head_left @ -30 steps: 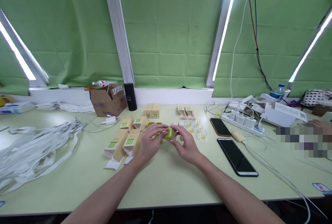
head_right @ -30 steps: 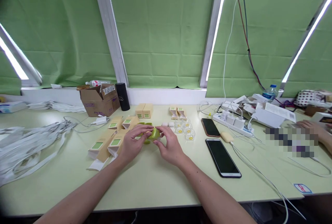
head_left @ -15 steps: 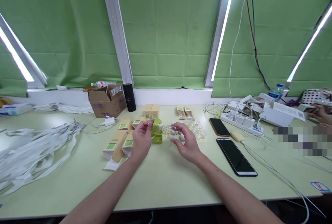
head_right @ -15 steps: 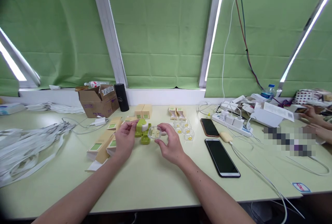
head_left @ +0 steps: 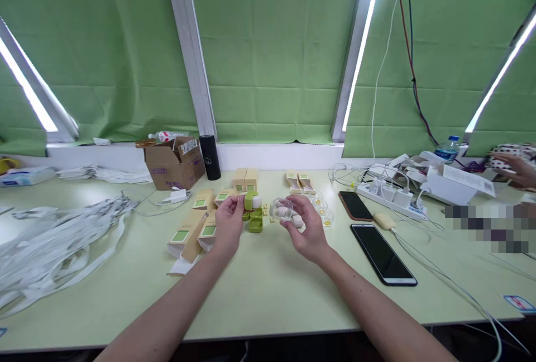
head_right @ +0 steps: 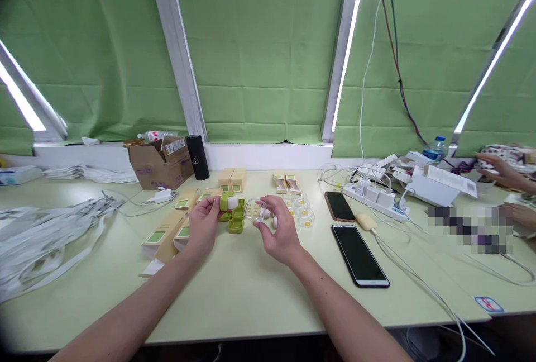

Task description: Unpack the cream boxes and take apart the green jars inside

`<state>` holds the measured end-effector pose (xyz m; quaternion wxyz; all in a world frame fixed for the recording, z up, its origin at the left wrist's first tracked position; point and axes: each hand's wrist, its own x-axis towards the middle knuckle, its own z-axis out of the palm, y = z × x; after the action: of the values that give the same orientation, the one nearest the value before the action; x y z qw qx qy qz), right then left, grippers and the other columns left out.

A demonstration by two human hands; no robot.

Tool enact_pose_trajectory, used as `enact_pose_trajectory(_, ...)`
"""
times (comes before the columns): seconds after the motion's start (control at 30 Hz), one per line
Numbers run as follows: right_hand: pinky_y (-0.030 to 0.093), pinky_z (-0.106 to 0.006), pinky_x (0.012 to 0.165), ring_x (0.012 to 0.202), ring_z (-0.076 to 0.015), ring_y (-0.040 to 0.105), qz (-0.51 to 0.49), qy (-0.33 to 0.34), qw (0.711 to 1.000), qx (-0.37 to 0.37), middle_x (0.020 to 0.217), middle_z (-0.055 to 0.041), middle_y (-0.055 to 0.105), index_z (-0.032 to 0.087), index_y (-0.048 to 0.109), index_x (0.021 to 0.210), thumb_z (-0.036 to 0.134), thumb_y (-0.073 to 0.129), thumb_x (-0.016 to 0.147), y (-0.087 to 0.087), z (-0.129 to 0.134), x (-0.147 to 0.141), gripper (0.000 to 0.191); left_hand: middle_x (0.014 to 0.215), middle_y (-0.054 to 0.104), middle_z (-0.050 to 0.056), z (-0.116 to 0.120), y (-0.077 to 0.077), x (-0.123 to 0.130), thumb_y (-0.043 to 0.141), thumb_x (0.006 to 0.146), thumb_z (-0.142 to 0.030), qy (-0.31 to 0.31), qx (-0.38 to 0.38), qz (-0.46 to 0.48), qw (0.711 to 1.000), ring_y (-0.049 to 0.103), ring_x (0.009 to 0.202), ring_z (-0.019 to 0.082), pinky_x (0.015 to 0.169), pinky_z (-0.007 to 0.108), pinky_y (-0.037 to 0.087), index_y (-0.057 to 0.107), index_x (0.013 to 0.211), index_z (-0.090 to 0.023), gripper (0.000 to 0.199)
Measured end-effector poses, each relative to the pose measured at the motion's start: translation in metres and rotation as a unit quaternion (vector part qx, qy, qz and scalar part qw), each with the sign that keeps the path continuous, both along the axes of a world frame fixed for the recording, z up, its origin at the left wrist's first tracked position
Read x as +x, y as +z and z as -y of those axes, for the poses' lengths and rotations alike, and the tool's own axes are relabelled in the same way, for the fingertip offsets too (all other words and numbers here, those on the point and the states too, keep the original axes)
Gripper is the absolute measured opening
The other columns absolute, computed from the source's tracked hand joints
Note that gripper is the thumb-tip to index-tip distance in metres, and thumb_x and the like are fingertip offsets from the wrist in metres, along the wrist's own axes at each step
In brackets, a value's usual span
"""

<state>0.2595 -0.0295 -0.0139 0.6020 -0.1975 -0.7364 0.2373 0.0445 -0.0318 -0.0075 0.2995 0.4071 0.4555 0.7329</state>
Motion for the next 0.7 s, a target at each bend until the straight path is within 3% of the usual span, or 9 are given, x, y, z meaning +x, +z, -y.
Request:
enact_pose_trajectory(0.13,0.056,-0.048,0.106,0.117,-0.0259,0.068,-0.027,0.022,0.999,-0.024,0.124,-0.0089,0.064,0.03,0.057,0.13,0.026,0.068,0.095,0.004,-0.003,0.004,0.036,0.082,0.072,0.003,0.0,0.0,0.001,0.084,0.067,-0.069,-0.007,0.003,0.009,1.0,0.069,0.078,0.017,0.076,0.031,0.058,0.069,0.088,-0.016,0.059)
enact_pose_trajectory(0.23,0.054,-0.046,0.105,0.119,-0.0266,0.066,-0.073,0.022,0.996,-0.054,0.118,-0.0088,0.069,0.026,0.066,0.108,0.034,0.068,0.096,0.011,-0.008,0.011,0.014,0.083,0.073,0.003,-0.001,0.0,0.001,0.084,0.067,-0.069,-0.01,0.003,0.015,1.0,0.069,0.077,0.018,0.076,0.032,0.059,0.069,0.087,-0.016,0.058)
enact_pose_trajectory(0.3,0.056,-0.043,0.098,0.109,-0.0253,0.069,-0.121,0.03,0.986,-0.112,0.108,-0.0078,0.073,0.024,0.067,0.095,0.042,0.07,0.094,0.016,-0.014,0.018,0.018,0.083,0.073,0.003,-0.001,0.0,0.001,0.084,0.067,-0.069,-0.012,0.001,0.015,1.0,0.069,0.077,0.017,0.076,0.032,0.059,0.069,0.088,-0.016,0.058)
enact_pose_trajectory(0.4,0.059,-0.037,0.08,0.08,-0.0192,0.067,-0.16,0.053,0.965,-0.202,0.089,-0.004,0.072,0.023,0.068,0.089,0.049,0.078,0.086,0.022,-0.026,0.029,0.029,0.083,0.072,0.003,0.0,0.0,0.002,0.085,0.066,-0.069,-0.017,-0.002,0.018,1.0,0.069,0.076,0.017,0.074,0.031,0.059,0.069,0.087,-0.016,0.059)
enact_pose_trajectory(0.47,0.059,-0.036,0.075,0.077,-0.0176,0.065,-0.171,0.052,0.959,-0.22,0.098,-0.005,0.071,0.022,0.068,0.083,0.051,0.082,0.08,0.025,-0.034,0.039,0.033,0.082,0.072,0.003,0.001,0.001,0.002,0.085,0.065,-0.07,-0.02,-0.004,0.022,1.0,0.069,0.074,0.017,0.072,0.03,0.058,0.068,0.087,-0.016,0.06)
enact_pose_trajectory(0.57,0.059,-0.037,0.075,0.085,-0.0189,0.066,-0.129,-0.016,0.973,-0.191,0.119,-0.008,0.066,0.021,0.068,0.079,0.048,0.081,0.079,0.03,-0.042,0.057,0.03,0.081,0.072,0.002,0.001,0.002,0.002,0.086,0.065,-0.069,-0.022,-0.003,0.024,0.999,0.069,0.073,0.016,0.07,0.029,0.058,0.068,0.087,-0.016,0.06)
enact_pose_trajectory(0.63,0.058,-0.038,0.081,0.094,-0.0218,0.067,-0.03,-0.1,0.984,-0.142,0.12,-0.0087,0.066,0.022,0.07,0.079,0.039,0.077,0.082,0.033,-0.045,0.07,0.019,0.081,0.072,0.002,0.001,0.002,0.002,0.086,0.064,-0.069,-0.021,-0.001,0.024,0.999,0.069,0.073,0.017,0.069,0.029,0.058,0.068,0.087,-0.016,0.06)
enact_pose_trajectory(0.7,0.054,-0.041,0.088,0.102,-0.0244,0.066,0.105,-0.181,0.972,-0.112,0.118,-0.0069,0.07,0.023,0.072,0.078,0.028,0.072,0.083,0.035,-0.046,0.08,0.007,0.079,0.071,0.002,0.001,0.002,0.002,0.086,0.064,-0.069,-0.02,0.001,0.023,1.0,0.069,0.073,0.017,0.069,0.03,0.058,0.068,0.086,-0.016,0.06)
